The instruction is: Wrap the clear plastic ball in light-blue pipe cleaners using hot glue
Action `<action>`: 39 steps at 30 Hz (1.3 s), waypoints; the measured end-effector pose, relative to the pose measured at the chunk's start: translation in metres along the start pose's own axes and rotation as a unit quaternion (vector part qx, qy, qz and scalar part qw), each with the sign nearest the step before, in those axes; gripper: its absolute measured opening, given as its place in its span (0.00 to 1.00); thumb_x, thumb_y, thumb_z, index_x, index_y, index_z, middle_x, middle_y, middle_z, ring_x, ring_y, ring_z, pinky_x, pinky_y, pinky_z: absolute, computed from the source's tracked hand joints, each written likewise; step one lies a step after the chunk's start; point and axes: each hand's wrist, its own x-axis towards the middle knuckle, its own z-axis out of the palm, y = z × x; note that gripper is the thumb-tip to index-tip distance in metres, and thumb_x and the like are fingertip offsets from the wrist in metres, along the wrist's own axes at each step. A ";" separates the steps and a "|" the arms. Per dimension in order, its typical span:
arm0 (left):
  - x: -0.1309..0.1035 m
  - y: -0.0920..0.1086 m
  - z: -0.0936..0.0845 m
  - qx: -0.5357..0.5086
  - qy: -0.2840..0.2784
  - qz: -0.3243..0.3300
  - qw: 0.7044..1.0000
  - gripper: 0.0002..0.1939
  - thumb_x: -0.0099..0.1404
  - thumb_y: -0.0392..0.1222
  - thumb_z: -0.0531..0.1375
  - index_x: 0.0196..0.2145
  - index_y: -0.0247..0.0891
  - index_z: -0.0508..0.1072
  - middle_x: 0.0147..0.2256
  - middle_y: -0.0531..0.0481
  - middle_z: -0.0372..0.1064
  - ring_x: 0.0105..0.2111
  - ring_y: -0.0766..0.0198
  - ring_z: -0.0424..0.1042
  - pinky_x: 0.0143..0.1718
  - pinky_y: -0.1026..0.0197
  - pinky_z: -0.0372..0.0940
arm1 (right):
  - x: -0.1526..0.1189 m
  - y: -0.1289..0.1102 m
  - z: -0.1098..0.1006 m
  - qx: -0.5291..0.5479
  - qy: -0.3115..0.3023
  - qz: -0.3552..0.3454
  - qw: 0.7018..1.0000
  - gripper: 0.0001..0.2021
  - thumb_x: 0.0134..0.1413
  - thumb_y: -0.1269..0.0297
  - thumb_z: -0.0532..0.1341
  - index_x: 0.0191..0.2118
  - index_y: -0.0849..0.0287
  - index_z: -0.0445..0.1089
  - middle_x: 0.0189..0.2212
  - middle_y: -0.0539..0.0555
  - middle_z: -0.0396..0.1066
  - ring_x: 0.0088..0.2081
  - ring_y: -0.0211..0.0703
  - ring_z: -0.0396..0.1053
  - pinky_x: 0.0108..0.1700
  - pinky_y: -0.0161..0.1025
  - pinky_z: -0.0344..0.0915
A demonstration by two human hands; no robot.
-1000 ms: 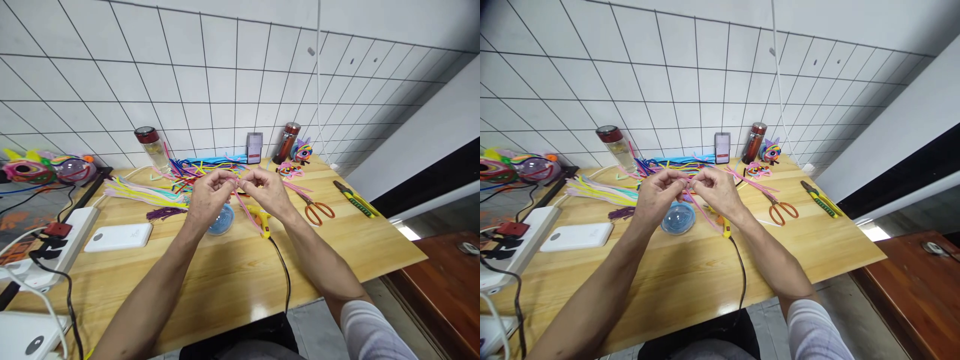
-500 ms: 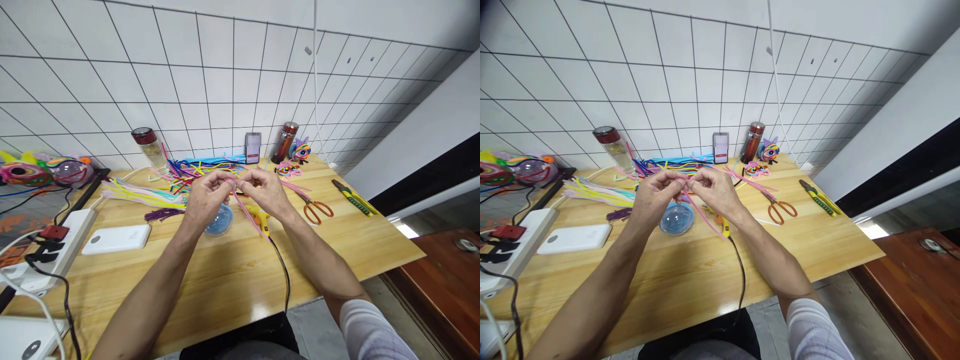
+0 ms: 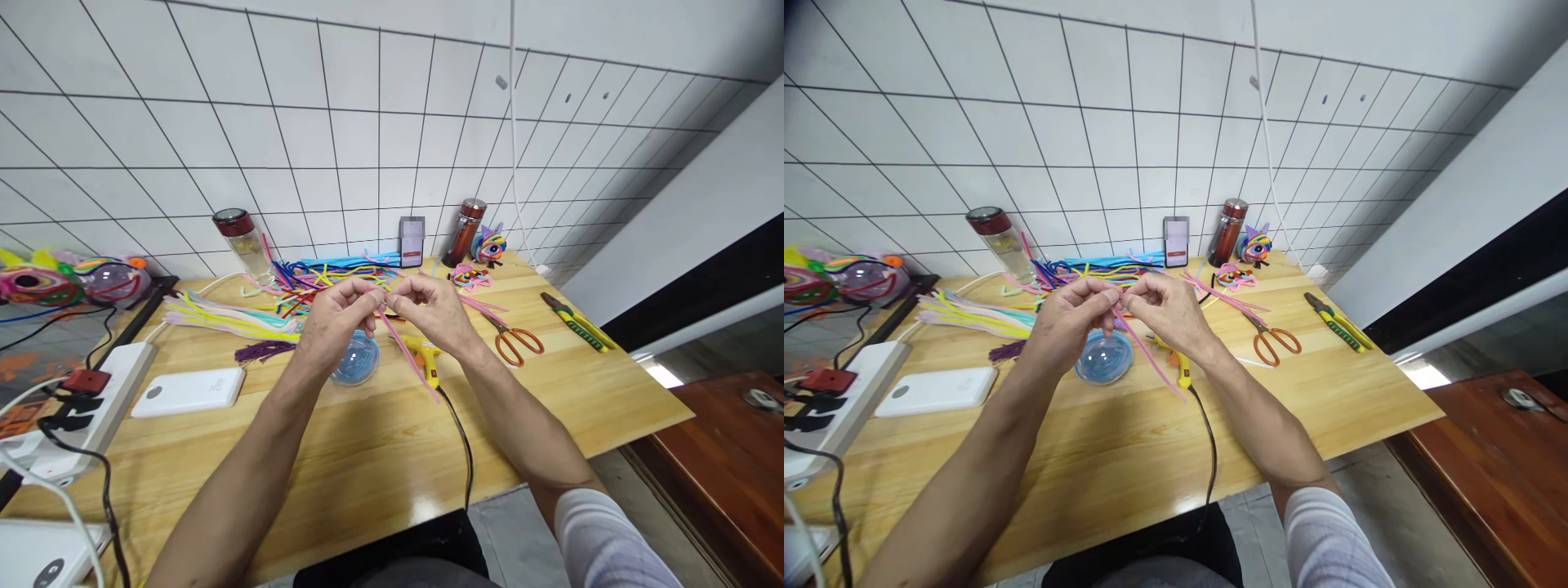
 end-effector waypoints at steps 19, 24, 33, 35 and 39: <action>0.001 -0.001 -0.003 -0.002 -0.008 -0.015 1.000 0.20 0.55 0.54 0.77 0.29 0.35 0.79 0.21 0.53 0.73 0.17 0.70 0.69 0.21 0.67 0.66 | 0.001 0.000 -0.003 -0.015 -0.019 -0.006 1.000 0.11 0.57 0.58 0.65 0.27 0.57 0.73 0.25 0.48 0.71 0.29 0.37 0.65 0.32 0.37 0.59; 0.001 0.003 -0.002 -0.014 -0.025 -0.036 0.999 0.22 0.51 0.55 0.79 0.30 0.34 0.81 0.22 0.52 0.74 0.19 0.69 0.71 0.23 0.67 0.70 | 0.001 0.000 -0.006 -0.025 -0.025 -0.014 0.999 0.10 0.56 0.59 0.65 0.27 0.58 0.73 0.25 0.48 0.71 0.29 0.37 0.64 0.32 0.36 0.57; 0.002 0.003 -0.005 -0.037 -0.024 -0.044 0.998 0.23 0.52 0.57 0.78 0.32 0.35 0.80 0.22 0.54 0.73 0.20 0.70 0.70 0.22 0.68 0.69 | 0.001 0.001 -0.006 -0.009 -0.013 -0.018 1.000 0.10 0.55 0.59 0.64 0.26 0.57 0.71 0.24 0.47 0.69 0.27 0.36 0.62 0.31 0.37 0.56; 0.002 0.003 -0.005 -0.029 -0.018 -0.038 0.999 0.21 0.53 0.55 0.78 0.29 0.35 0.78 0.20 0.54 0.72 0.18 0.71 0.69 0.21 0.69 0.67 | 0.001 0.000 -0.006 -0.007 -0.015 -0.016 1.000 0.10 0.55 0.59 0.65 0.26 0.57 0.71 0.24 0.48 0.70 0.28 0.36 0.62 0.31 0.37 0.57; 0.003 0.002 -0.006 -0.020 -0.008 -0.031 0.999 0.19 0.53 0.52 0.77 0.26 0.35 0.77 0.19 0.54 0.71 0.17 0.71 0.68 0.21 0.69 0.65 | 0.001 -0.001 -0.006 -0.002 -0.023 -0.016 1.000 0.10 0.56 0.58 0.66 0.28 0.58 0.73 0.26 0.49 0.72 0.29 0.37 0.64 0.32 0.37 0.59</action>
